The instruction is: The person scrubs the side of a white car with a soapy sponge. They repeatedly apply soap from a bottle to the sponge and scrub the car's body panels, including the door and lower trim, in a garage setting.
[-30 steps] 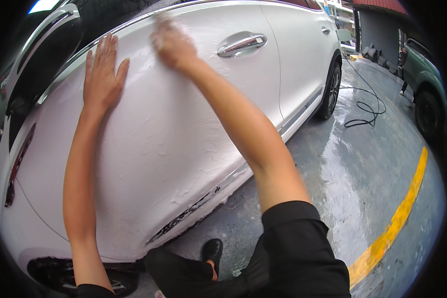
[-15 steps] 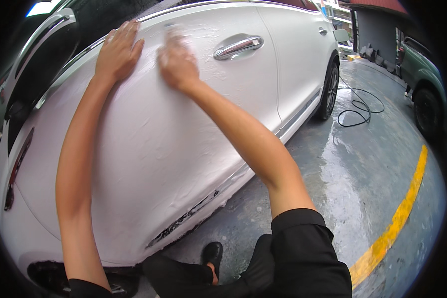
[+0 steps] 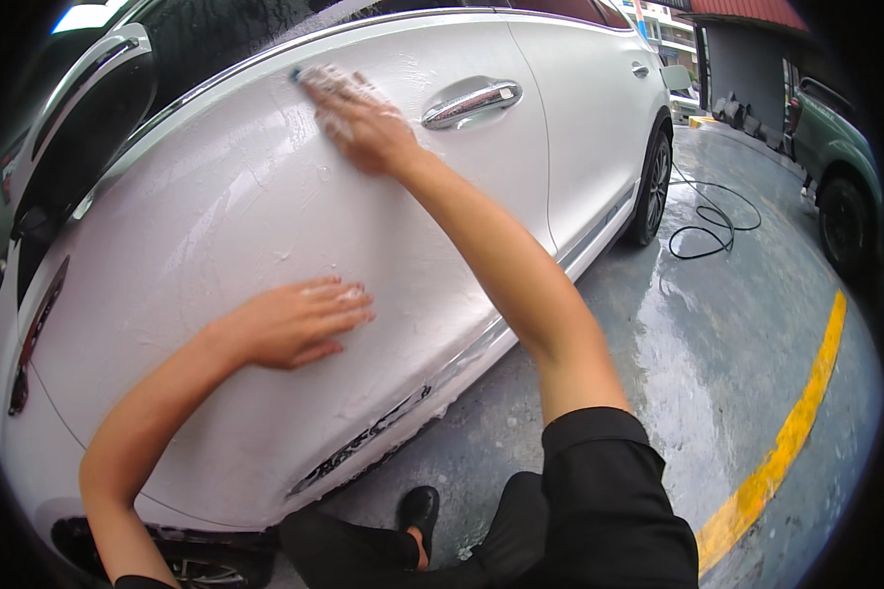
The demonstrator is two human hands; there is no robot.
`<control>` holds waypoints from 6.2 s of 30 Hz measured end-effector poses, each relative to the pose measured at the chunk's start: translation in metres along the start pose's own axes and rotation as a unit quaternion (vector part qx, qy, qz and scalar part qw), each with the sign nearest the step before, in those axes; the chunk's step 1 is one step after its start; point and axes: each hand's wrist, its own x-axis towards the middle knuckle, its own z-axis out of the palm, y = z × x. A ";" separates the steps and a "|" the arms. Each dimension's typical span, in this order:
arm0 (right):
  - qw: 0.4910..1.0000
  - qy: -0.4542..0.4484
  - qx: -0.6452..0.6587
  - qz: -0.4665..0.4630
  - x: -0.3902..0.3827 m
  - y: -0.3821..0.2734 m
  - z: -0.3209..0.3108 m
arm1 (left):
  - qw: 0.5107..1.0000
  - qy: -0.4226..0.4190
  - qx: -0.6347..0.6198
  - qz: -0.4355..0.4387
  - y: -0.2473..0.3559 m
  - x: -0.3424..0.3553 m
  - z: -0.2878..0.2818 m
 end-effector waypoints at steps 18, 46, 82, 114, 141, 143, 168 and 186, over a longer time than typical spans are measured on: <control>0.954 0.094 0.052 0.281 0.020 0.005 -0.008 | 0.964 0.205 -0.024 -0.166 0.091 -0.034 -0.026; 0.967 0.095 0.115 -0.206 0.090 -0.114 0.042 | 0.716 0.336 0.357 -0.496 -0.063 -0.110 -0.077; 0.983 0.090 0.120 -0.109 0.120 -0.232 0.077 | 0.699 0.378 0.306 -0.524 -0.020 -0.222 -0.083; 0.985 0.063 0.072 -0.144 0.117 -0.211 0.076 | 0.639 0.355 0.336 -0.594 -0.008 -0.283 -0.081; 0.965 0.105 0.007 0.242 0.038 -0.137 0.048 | 0.768 0.332 0.295 -0.462 -0.049 -0.167 -0.089; 0.974 0.102 0.038 0.198 0.036 -0.154 0.055 | 0.771 0.326 0.300 -0.458 -0.061 -0.144 -0.091; 0.984 0.072 0.071 -0.149 0.117 -0.215 0.071 | 0.718 0.333 0.348 -0.502 -0.046 -0.213 -0.100; 0.991 -0.018 0.036 -0.129 0.043 -0.169 0.055 | 0.772 0.287 0.327 -0.464 -0.043 -0.212 -0.099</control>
